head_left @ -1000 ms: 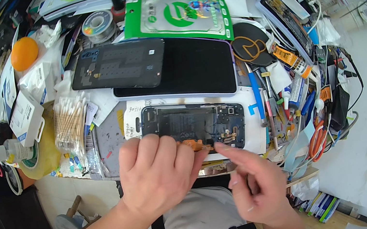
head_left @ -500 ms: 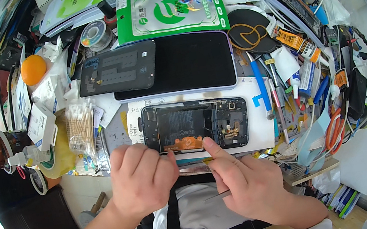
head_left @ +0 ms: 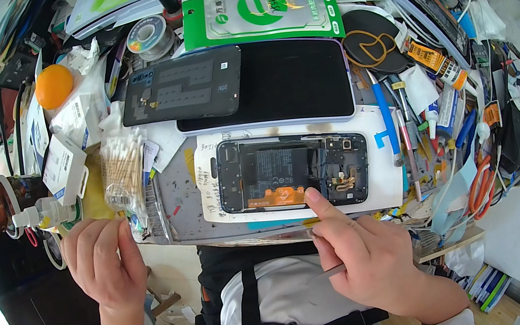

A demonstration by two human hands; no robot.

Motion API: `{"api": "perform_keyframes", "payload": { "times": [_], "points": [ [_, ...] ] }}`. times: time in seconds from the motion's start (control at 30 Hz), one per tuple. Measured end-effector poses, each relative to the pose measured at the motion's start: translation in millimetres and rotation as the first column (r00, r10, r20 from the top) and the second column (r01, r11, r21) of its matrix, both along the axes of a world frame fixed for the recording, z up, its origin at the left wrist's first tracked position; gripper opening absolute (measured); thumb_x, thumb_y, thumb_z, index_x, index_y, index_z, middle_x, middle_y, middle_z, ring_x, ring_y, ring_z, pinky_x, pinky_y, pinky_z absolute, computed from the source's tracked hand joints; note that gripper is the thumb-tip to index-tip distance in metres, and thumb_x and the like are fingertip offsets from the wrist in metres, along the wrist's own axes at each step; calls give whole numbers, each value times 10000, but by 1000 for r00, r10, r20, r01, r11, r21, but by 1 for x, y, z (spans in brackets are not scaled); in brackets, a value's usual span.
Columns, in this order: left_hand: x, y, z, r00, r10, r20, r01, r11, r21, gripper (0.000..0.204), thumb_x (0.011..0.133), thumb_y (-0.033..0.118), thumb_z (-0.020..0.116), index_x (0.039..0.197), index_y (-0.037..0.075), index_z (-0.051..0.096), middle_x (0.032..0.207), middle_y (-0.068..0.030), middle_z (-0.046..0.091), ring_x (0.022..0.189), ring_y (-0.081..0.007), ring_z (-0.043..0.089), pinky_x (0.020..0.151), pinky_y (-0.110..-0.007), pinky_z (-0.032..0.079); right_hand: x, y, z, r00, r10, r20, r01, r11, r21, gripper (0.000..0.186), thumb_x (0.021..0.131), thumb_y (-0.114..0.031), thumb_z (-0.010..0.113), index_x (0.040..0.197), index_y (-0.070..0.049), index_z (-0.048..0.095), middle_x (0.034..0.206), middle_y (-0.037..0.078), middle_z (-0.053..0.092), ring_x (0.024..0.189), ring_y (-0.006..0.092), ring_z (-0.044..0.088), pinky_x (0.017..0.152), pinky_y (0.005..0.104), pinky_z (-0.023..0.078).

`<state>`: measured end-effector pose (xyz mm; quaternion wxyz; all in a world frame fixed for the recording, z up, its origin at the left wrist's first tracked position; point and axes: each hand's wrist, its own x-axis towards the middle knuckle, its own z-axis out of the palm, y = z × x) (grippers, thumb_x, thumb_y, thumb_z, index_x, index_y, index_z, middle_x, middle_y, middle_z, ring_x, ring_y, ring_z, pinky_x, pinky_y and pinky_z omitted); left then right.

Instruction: The person disassembles a smartphone, removes the back cover, and uses tweezers to manipulate internal components and adhesive. They repeatedly pry and adjust the back cover and internal parts on a cluttered workbench.

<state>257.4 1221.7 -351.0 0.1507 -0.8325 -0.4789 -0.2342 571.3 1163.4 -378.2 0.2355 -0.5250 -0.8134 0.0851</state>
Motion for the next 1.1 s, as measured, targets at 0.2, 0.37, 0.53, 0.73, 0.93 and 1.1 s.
{"api": "perform_keyframes", "payload": {
  "times": [0.2,0.37,0.53,0.73,0.93,1.1],
  "points": [
    [19,-14,-11,982,-13,188,35,993,-117,224,788,-70,787,992,13,746,913,-90,746,731,-239,667,659,-330,484,2,-5,2,999,24,-39,-28,995,-99,290,763,-36,751,1013,-55,606,1350,149,691,566,174,613,507,271,488],
    [37,-2,-12,964,100,248,-61,985,-162,328,841,-95,709,1160,-24,735,1169,-168,750,894,-301,713,805,-347,541,3,-7,0,995,23,-100,-30,997,-69,345,714,-62,726,1053,-58,659,1437,137,639,561,129,587,515,247,482],
    [40,-4,-8,944,162,286,-100,970,-221,194,925,-84,599,1086,-42,698,1026,-173,726,907,-328,688,832,-375,531,23,-11,21,941,32,-338,-72,992,-105,195,809,-72,729,999,-50,689,1375,177,668,583,165,628,561,260,519],
    [24,-15,-14,906,261,334,-157,938,-308,100,978,-16,566,885,-21,602,841,-134,655,739,-293,596,681,-374,471,57,-24,59,645,-319,-694,175,946,-272,301,1061,-293,519,933,-41,620,1080,199,716,679,219,652,632,326,536],
    [33,-26,-14,938,178,298,-99,960,-262,128,960,83,613,1000,-28,663,1098,-183,684,975,-305,658,860,-383,516,88,-29,61,664,-468,-584,461,870,-173,626,1123,-544,247,872,-48,534,761,90,546,594,157,440,644,283,394],
    [70,-42,-19,982,-133,138,170,935,-312,440,1024,354,583,1309,20,622,1420,-252,560,1329,-438,538,1107,-580,407,106,-23,47,711,-454,-537,449,881,-150,170,944,-123,733,1070,-8,730,923,146,707,718,194,664,644,313,530]
  ]
}}
